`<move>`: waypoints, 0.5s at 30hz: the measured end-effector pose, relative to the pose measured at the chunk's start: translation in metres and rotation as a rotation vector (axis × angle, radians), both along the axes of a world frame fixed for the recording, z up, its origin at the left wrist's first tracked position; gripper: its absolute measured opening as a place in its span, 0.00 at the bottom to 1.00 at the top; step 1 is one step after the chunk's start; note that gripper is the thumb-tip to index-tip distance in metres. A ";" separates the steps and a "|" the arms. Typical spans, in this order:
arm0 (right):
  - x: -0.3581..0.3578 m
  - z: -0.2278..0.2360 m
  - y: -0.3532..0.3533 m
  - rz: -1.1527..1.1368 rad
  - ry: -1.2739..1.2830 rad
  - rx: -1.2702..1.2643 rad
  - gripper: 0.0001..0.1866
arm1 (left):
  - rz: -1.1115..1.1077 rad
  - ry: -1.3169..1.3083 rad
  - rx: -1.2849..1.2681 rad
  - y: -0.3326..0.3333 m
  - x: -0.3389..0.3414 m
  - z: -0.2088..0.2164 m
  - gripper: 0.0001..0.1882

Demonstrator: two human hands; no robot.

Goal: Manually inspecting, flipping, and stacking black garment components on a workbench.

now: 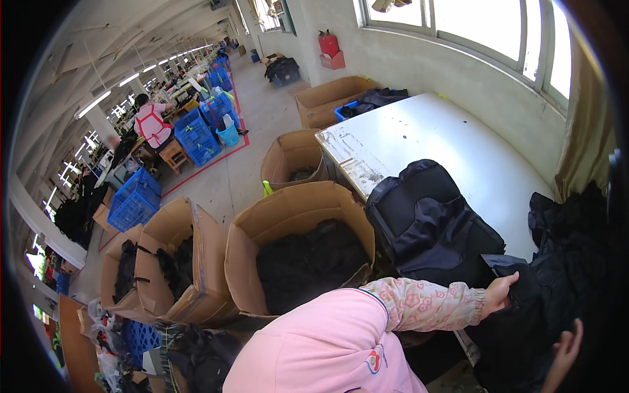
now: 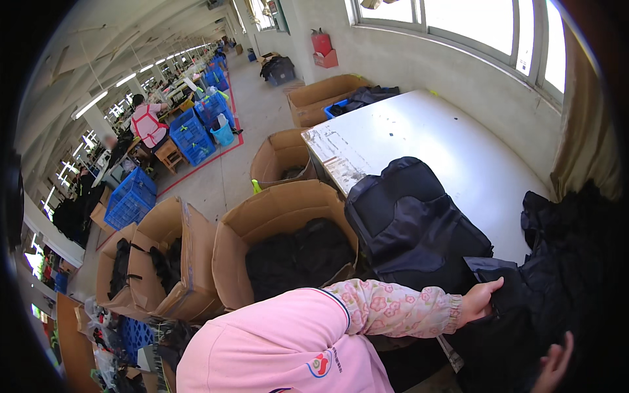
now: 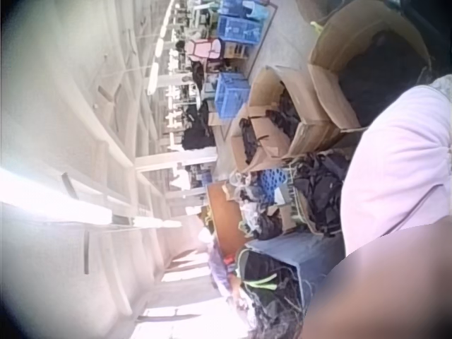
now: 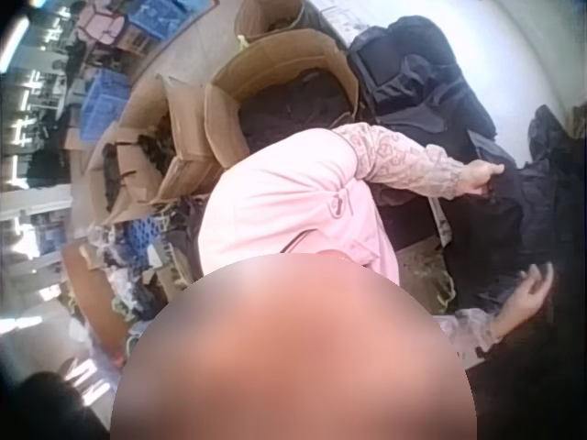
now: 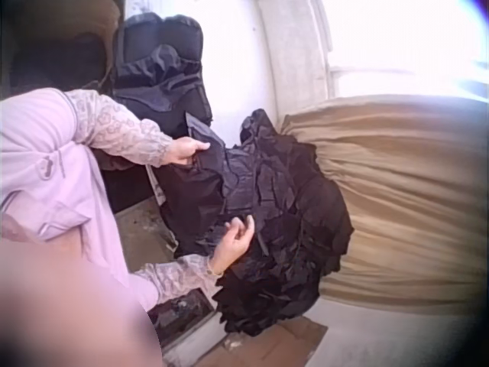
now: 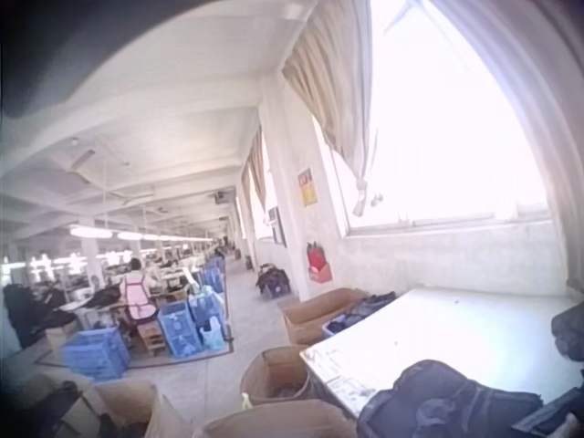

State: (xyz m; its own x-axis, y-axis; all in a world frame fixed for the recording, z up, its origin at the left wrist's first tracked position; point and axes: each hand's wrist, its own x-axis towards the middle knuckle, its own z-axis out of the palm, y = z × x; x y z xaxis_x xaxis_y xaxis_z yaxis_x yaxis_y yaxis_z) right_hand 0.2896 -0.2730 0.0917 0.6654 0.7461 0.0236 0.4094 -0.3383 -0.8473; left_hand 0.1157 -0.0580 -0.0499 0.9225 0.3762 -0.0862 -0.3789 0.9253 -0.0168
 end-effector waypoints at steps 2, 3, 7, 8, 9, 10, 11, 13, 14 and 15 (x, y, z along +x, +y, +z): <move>-0.129 -0.011 0.045 0.360 0.146 -0.083 0.38 | 0.152 0.015 -0.028 0.020 -0.022 -0.009 0.24; -0.139 -0.044 0.031 0.402 0.042 -0.046 0.41 | 0.101 0.001 -0.030 0.002 -0.010 0.000 0.24; -0.162 -0.162 0.041 0.310 0.140 0.290 0.40 | 0.042 -0.003 -0.011 -0.036 0.015 -0.004 0.25; -0.179 -0.163 0.048 0.188 0.271 0.440 0.30 | 0.089 0.035 0.030 -0.035 0.016 -0.006 0.25; -0.189 -0.161 0.052 0.060 0.387 0.588 0.22 | 0.132 0.065 0.068 -0.034 0.019 -0.007 0.25; -0.191 -0.158 0.058 0.110 0.397 0.582 0.22 | 0.161 0.033 0.100 -0.023 0.012 -0.015 0.25; -0.189 -0.157 0.063 0.135 0.405 0.573 0.22 | 0.169 0.002 0.123 -0.012 0.006 -0.018 0.25; -0.172 -0.159 0.065 0.078 0.261 0.553 0.18 | -0.061 0.090 0.186 -0.016 -0.039 0.038 0.24; -0.176 -0.142 0.076 0.129 0.272 0.615 0.18 | -0.086 0.088 0.391 -0.005 -0.062 0.048 0.23; -0.167 -0.135 0.080 0.097 0.221 0.611 0.19 | -0.069 0.052 0.563 0.003 -0.077 0.048 0.22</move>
